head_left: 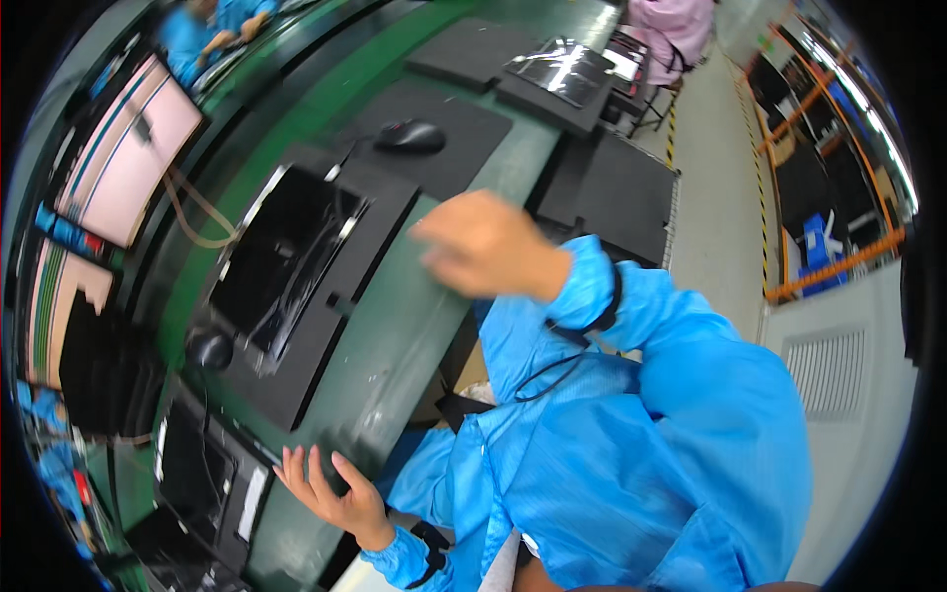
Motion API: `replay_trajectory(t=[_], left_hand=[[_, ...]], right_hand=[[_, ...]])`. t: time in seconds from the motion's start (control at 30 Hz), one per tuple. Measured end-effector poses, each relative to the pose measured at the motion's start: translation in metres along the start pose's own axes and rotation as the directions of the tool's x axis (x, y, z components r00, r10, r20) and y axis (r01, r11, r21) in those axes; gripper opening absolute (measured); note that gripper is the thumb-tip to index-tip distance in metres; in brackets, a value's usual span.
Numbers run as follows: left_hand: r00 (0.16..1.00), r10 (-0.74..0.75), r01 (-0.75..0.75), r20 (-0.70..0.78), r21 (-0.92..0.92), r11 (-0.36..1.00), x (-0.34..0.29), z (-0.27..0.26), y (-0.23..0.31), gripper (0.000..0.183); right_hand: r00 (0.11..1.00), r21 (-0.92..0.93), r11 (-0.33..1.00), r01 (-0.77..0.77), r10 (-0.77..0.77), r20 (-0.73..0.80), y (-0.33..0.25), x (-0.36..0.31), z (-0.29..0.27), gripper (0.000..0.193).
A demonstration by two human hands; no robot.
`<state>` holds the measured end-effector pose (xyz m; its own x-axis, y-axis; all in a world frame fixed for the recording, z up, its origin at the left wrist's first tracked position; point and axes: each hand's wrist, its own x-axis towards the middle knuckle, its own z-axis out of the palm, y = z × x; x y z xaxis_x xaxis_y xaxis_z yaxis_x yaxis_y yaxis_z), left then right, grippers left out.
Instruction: Assembling and testing tablet-like electronic devices on a production line.
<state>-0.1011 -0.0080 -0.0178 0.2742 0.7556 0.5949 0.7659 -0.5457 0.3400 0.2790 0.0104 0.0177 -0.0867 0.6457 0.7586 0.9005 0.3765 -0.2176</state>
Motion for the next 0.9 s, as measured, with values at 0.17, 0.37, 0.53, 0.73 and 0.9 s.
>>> replay_trajectory(t=[0.17,0.37,0.53,0.73,0.9], left_hand=[[0.996,-0.089,0.090,0.015,-0.058,0.994,-0.009,-0.001,-0.001,0.019],[0.987,-0.159,0.162,0.034,-0.141,0.977,0.004,0.012,0.026,0.018],[0.999,-0.011,0.019,0.041,-0.186,0.982,0.019,0.032,0.050,0.017],[0.997,-0.077,0.077,0.008,-0.209,0.975,0.017,0.046,0.052,0.015],[0.996,-0.042,0.025,-0.078,-0.205,0.978,0.014,0.035,0.060,0.017]], right_hand=[[0.671,-0.709,0.569,-0.417,0.719,0.182,0.101,-0.177,-0.142,0.089],[0.548,-0.326,0.492,-0.807,0.830,-0.103,0.141,-0.206,-0.131,0.070],[0.340,0.183,0.434,-0.882,0.856,-0.390,0.233,-0.183,-0.113,0.075],[0.018,0.741,-0.176,-0.647,0.969,0.245,0.279,-0.072,-0.140,0.092],[0.017,0.875,0.030,-0.484,1.000,-0.025,0.340,-0.088,-0.111,0.050]])
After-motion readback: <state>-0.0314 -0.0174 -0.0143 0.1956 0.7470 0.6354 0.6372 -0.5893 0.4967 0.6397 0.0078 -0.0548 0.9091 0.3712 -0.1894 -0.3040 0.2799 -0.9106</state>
